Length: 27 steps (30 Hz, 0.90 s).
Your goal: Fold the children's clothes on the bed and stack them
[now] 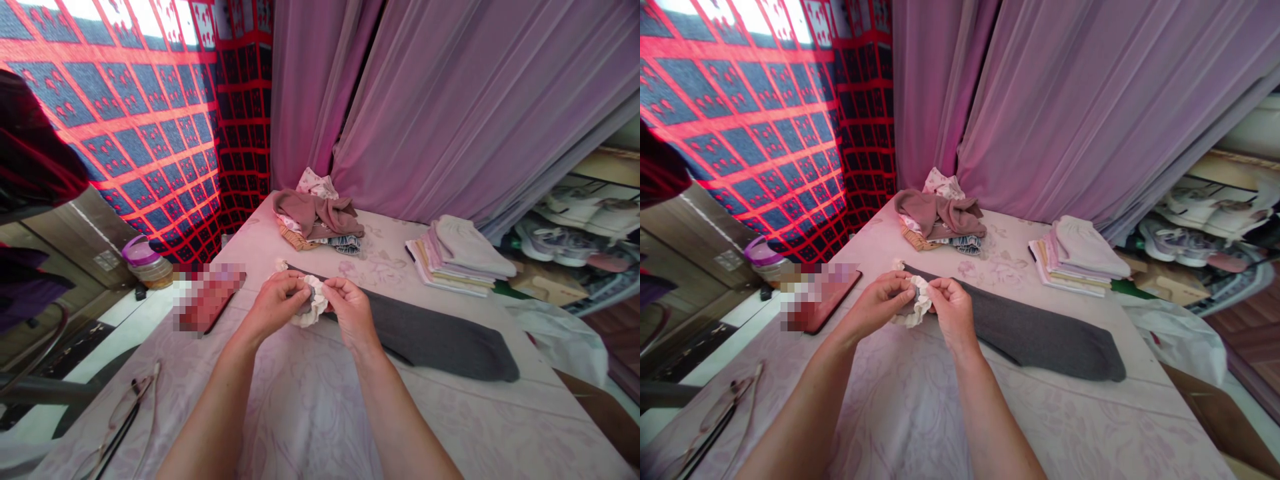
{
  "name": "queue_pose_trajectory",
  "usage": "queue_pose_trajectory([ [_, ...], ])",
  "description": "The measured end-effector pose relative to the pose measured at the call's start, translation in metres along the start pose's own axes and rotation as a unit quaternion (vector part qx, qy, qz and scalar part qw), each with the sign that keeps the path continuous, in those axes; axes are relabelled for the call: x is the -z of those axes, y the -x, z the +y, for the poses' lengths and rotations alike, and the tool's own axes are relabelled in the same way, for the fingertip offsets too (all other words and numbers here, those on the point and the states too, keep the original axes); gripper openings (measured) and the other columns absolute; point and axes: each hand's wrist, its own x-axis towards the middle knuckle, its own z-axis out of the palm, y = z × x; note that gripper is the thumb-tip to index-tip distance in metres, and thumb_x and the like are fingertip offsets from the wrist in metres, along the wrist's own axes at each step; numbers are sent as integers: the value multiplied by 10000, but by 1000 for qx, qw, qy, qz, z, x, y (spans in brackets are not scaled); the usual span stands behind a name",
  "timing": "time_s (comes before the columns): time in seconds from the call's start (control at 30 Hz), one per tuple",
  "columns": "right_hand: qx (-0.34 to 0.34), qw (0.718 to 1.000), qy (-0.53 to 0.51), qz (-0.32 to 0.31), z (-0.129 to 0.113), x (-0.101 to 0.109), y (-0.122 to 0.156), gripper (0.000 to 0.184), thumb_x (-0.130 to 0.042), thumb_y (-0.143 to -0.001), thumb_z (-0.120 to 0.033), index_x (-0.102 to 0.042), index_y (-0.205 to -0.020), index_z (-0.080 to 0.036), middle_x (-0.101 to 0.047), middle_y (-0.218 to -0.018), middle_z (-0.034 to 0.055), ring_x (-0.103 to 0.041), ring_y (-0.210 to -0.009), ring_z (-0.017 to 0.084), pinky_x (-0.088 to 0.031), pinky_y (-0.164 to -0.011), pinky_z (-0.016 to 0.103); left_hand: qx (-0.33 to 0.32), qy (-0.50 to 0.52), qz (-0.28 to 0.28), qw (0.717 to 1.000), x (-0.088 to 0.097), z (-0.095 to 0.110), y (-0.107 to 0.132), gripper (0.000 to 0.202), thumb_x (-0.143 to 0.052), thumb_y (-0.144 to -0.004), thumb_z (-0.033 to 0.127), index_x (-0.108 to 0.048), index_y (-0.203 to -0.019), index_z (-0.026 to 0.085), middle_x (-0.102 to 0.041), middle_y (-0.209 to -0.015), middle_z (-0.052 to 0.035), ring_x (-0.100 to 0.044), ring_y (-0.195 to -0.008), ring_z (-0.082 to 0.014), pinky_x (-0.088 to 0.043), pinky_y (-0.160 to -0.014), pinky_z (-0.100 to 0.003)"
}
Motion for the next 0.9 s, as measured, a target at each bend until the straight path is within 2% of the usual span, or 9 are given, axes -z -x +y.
queue_pose_trajectory([
  [0.33, -10, 1000, -18, 7, 2, 1, 0, 353, -811, -513, -401, -629, -711, -173, -589, -535, -54, -485, -471, 71, -389, -457, 190, -22, -22, -15, 999, 6, 6, 1, 204, -570, -844, 314, -707, -773, 182, -663, -932, -64, -595, -955, -193, -478, -851, -301],
  [0.5, -45, 996, -71, 17, 2, 5, -4, 393, -838, -472, -371, -614, -732, -179, -623, -593, -51, -517, -501, 73, -406, -465, 182, -18, -35, -19, 999, 9, 4, 1, 199, -567, -839, 304, -718, -820, 177, -640, -1038, -80, -609, -946, -196, -493, -827, -312],
  [0.67, -70, 989, -128, 34, 0, 13, -11, 393, -844, -472, -338, -600, -747, -196, -646, -645, -46, -546, -532, 80, -422, -474, 178, -28, -75, -23, 997, 13, 5, 3, 105, -623, -781, 224, -706, -843, 208, -588, -1236, -72, -537, -1158, -231, -381, -1033, -388],
  [0.73, -71, 987, -136, 44, 0, 17, -14, 387, -846, -472, -327, -602, -745, -200, -644, -646, -48, -546, -528, 80, -418, -463, 175, -18, -58, -26, 998, 14, 5, 5, 127, -616, -784, 221, -691, -885, 210, -561, -1286, -71, -503, -1204, -235, -358, -1052, -397],
  [0.8, -71, 986, -142, 56, -1, 22, -16, 393, -852, -460, -316, -604, -743, -202, -642, -641, -50, -544, -524, 78, -418, -457, 170, -7, -13, -36, 999, 14, 4, 5, 140, -586, -809, 243, -670, -912, 201, -599, -1219, -68, -540, -1139, -217, -405, -1001, -376],
  [0.9, -65, 987, -136, 62, -2, 27, -17, 389, -853, -468, -310, -604, -746, -205, -643, -640, -51, -549, -525, 80, -428, -456, 174, 15, 50, -52, 997, 14, 2, 6, 158, -559, -831, 272, -648, -928, 185, -661, -997, -38, -601, -934, -173, -480, -857, -315],
])
